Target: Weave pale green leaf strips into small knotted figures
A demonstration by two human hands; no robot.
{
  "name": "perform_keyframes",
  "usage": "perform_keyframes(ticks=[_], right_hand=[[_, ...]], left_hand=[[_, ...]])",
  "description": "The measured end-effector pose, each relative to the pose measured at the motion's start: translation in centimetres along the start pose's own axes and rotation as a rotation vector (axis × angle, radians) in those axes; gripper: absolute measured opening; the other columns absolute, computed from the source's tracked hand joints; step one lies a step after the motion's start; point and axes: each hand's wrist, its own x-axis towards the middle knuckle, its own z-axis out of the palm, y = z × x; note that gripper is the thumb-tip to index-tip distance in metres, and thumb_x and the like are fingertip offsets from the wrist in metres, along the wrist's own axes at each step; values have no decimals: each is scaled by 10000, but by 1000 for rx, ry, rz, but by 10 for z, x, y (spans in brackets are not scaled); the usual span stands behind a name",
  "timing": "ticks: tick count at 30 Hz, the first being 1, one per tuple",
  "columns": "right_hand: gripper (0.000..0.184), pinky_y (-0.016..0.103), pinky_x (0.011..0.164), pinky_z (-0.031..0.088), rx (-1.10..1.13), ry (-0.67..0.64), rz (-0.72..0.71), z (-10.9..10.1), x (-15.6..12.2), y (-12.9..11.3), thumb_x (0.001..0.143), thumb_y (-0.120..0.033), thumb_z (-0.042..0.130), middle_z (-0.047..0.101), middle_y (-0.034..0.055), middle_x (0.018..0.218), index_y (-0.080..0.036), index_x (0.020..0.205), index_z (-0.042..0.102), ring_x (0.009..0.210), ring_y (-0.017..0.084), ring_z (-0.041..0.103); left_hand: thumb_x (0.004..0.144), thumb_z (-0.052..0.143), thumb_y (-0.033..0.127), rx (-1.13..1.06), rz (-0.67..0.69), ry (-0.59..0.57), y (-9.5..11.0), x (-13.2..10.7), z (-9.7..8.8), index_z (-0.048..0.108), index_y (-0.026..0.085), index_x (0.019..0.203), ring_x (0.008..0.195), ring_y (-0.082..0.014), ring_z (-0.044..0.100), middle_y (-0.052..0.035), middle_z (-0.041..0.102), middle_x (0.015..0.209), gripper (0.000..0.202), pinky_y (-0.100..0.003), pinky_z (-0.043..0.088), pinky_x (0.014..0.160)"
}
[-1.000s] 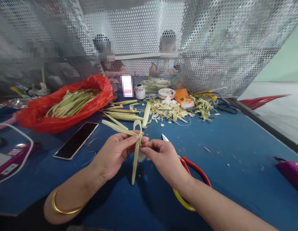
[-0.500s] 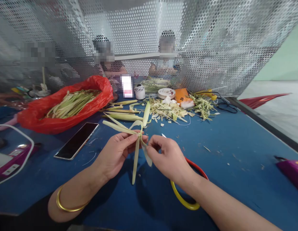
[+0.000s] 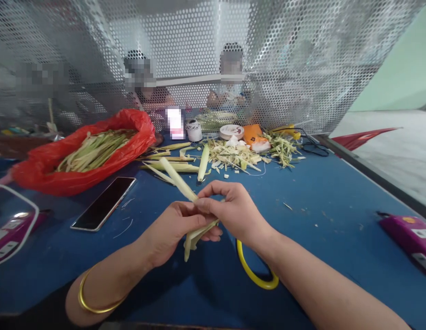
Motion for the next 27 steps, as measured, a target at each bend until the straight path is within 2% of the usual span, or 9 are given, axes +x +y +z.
perform_keyframes(ticks=[4, 11, 13, 15, 17, 19, 22, 24, 27], right_hand=[[193, 196, 429, 381, 23, 177, -78, 3, 1, 2, 671, -297, 736, 534, -44, 544, -160, 646, 602, 452, 66, 455], [181, 214, 340, 334, 80, 148, -39, 8, 3, 12, 744, -342, 673, 490, -68, 492, -199, 700, 571, 349, 93, 446], [161, 228, 417, 392, -52, 200, -126, 2, 6, 14, 785, -328, 647, 548, -38, 574, -194, 709, 597, 462, 113, 516], [129, 267, 600, 470, -273, 310, -303, -6, 7, 12, 833, -299, 609, 634, 8, 743, -194, 766, 642, 681, 154, 595], [115, 307, 774, 461, -476, 438, -480, -12, 4, 8, 868, -277, 579, 665, 34, 886, -202, 828, 657, 862, 187, 599], [147, 298, 744, 444, -559, 506, -514, -14, -3, 2, 882, -298, 578, 646, 28, 817, -204, 784, 632, 802, 180, 580], [255, 268, 588, 408, -559, 371, -375, -5, -12, 0, 879, -362, 587, 588, 4, 648, -205, 678, 601, 632, 155, 529], [244, 268, 606, 417, -560, 245, -333, 6, -14, 6, 851, -361, 622, 605, 1, 655, -205, 665, 605, 637, 156, 541], [251, 262, 613, 412, -594, 175, -331, 18, -13, 19, 860, -327, 612, 616, -1, 683, -202, 644, 574, 646, 148, 547]], left_hand=[[596, 821, 305, 14, -13, -41, 1, 1, -3, 755, 104, 716, 645, -184, 700, -96, 743, 668, 244, -296, 539, 719], [669, 783, 283, 79, -9, -76, -2, 1, -5, 763, 104, 729, 642, -166, 687, -95, 746, 672, 189, -282, 528, 716], [693, 779, 311, 53, 9, -68, -3, 1, -5, 772, 113, 767, 683, -172, 696, -94, 755, 707, 212, -292, 529, 766], [743, 744, 349, 9, 46, -44, -3, 1, -5, 779, 127, 841, 760, -188, 709, -97, 766, 775, 246, -304, 521, 827], [790, 699, 356, -42, 109, -1, -1, 1, -8, 775, 139, 913, 842, -202, 712, -100, 772, 845, 260, -316, 508, 880], [795, 695, 304, -101, 196, 69, 3, 0, -10, 769, 148, 939, 920, -208, 702, -94, 773, 897, 225, -316, 490, 922], [743, 740, 213, -158, 295, 174, 8, 0, -13, 766, 144, 902, 968, -201, 683, -86, 772, 935, 176, -293, 475, 938], [728, 752, 193, -175, 320, 205, 9, 0, -13, 765, 132, 870, 974, -200, 678, -89, 770, 947, 155, -280, 476, 927], [730, 756, 189, -214, 322, 197, 7, 0, -11, 758, 131, 891, 952, -197, 684, -86, 772, 922, 172, -278, 489, 895]])
